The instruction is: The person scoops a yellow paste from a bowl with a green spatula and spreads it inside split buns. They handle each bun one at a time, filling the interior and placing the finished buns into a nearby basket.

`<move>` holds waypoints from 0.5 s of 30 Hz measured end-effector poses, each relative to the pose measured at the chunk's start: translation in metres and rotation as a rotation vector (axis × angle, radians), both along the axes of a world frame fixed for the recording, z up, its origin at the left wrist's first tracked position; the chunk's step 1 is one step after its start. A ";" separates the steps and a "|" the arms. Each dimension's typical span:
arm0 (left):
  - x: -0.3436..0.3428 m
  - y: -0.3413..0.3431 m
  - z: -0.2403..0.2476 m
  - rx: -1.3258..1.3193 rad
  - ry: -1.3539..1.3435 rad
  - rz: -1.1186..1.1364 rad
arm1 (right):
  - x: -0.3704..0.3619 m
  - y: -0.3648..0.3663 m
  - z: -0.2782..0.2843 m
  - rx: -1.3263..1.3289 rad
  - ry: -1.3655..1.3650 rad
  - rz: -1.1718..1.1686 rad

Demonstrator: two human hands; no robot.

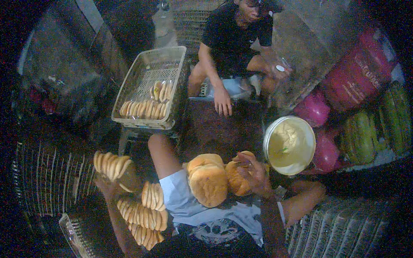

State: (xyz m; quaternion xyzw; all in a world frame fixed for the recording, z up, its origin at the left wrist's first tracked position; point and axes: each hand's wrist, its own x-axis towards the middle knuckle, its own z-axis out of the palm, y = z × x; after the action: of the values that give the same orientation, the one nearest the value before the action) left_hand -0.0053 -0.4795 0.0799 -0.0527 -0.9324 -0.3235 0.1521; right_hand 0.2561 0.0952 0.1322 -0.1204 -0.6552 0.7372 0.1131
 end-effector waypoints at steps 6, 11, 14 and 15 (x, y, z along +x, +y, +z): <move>0.042 0.172 0.150 -0.026 0.546 -0.332 | -0.023 -0.018 0.018 -0.023 0.148 0.332; 0.078 0.314 0.137 0.154 0.660 -1.085 | -0.013 -0.007 0.012 -0.603 0.059 0.279; 0.104 0.356 0.149 0.206 0.718 -1.411 | 0.027 0.013 0.006 -0.670 0.026 -0.040; 0.110 0.365 0.158 0.187 0.676 -1.461 | 0.040 0.022 0.005 -0.664 0.023 -0.146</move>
State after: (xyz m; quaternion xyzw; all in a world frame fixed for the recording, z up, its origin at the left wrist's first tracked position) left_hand 0.1046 -0.1142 0.2384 -0.7305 -0.5351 -0.3844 0.1797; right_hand 0.2964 0.1167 0.1369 -0.1889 -0.3676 0.9016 0.1278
